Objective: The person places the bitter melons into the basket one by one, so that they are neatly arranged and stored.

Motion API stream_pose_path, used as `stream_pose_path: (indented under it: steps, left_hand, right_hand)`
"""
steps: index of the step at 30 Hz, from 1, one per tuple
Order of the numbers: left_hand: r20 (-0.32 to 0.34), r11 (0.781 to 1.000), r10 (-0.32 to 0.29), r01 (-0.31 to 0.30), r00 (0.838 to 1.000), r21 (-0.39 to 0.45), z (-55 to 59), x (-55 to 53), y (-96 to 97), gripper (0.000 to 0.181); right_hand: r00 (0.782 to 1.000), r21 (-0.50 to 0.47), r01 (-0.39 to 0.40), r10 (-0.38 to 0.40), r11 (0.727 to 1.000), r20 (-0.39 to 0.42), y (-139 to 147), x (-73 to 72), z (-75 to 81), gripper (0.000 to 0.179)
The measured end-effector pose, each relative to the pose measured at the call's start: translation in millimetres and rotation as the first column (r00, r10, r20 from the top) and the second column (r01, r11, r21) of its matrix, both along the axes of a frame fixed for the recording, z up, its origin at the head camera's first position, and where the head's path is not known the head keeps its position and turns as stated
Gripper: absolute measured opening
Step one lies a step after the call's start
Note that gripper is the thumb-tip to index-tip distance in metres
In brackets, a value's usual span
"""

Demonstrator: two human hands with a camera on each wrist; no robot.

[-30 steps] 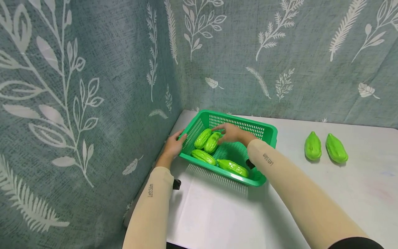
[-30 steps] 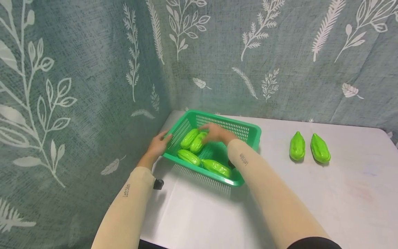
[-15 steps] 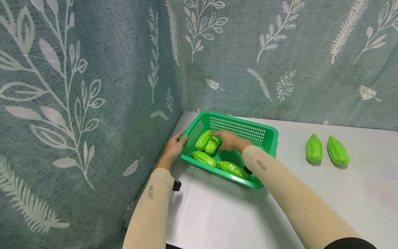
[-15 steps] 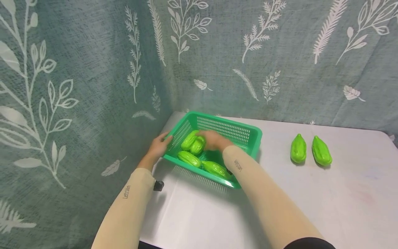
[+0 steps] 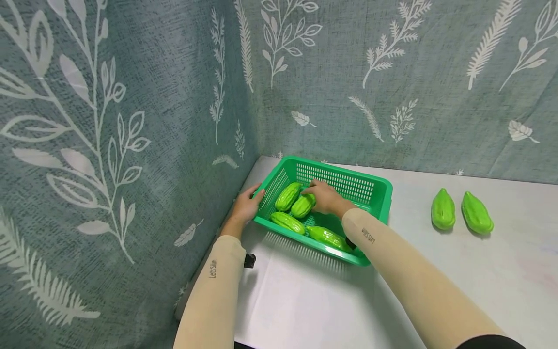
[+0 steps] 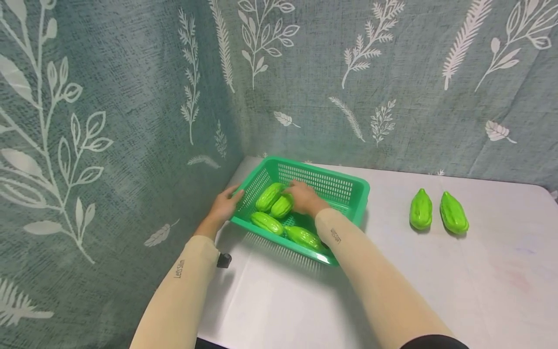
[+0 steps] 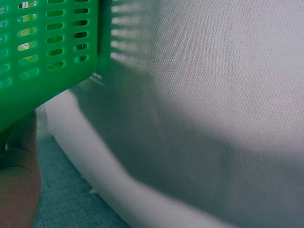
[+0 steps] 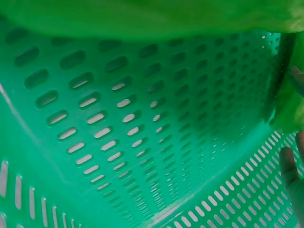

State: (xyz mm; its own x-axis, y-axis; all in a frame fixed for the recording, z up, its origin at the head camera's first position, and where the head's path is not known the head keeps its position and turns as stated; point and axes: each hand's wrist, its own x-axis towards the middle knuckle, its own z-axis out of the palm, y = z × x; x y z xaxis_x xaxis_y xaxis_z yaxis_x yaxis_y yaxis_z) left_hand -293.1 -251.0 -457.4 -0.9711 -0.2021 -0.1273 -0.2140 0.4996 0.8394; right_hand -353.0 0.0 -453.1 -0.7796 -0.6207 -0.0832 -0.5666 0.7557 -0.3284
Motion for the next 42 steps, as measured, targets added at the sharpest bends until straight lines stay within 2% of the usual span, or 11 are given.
stream_pose_path:
  steps: [7, 15, 25, 35, 42]
  left_hand:
    - [0.014, 1.0, 0.017, -0.017, 1.0, -0.004, -0.8, -0.1, 1.2, 0.05]
    - [-0.002, 1.0, 0.002, -0.002, 1.0, -0.008, -0.5, 1.2, 1.3, 0.05]
    - [0.005, 1.0, -0.004, 0.004, 1.0, -0.008, 2.3, 4.0, 1.9, 0.051]
    - [0.004, 1.0, -0.002, 0.002, 1.0, 0.031, 4.0, 3.3, 2.4, 0.05]
    - [0.014, 0.999, -0.001, 0.001, 1.0, 0.04, 4.4, 2.3, 2.3, 0.051]
  right_hand:
    - [0.999, -0.02, -0.034, 0.034, 0.999, 0.009, 1, -1.8, -4.1, 0.061]
    - [0.999, -0.031, -0.014, 0.015, 0.999, 0.05, 3, 1.5, -1.8, 0.063]
    - [0.998, 0.02, -0.021, 0.02, 1.0, 0.061, 6, 0.3, -1.4, 0.064]
    - [0.996, -0.115, 0.037, -0.027, 0.993, 0.089, 16, -3.7, 5.4, 0.063]
    - [0.989, -0.256, 0.106, -0.076, 0.961, 0.123, 23, -6.0, 13.6, 0.065]
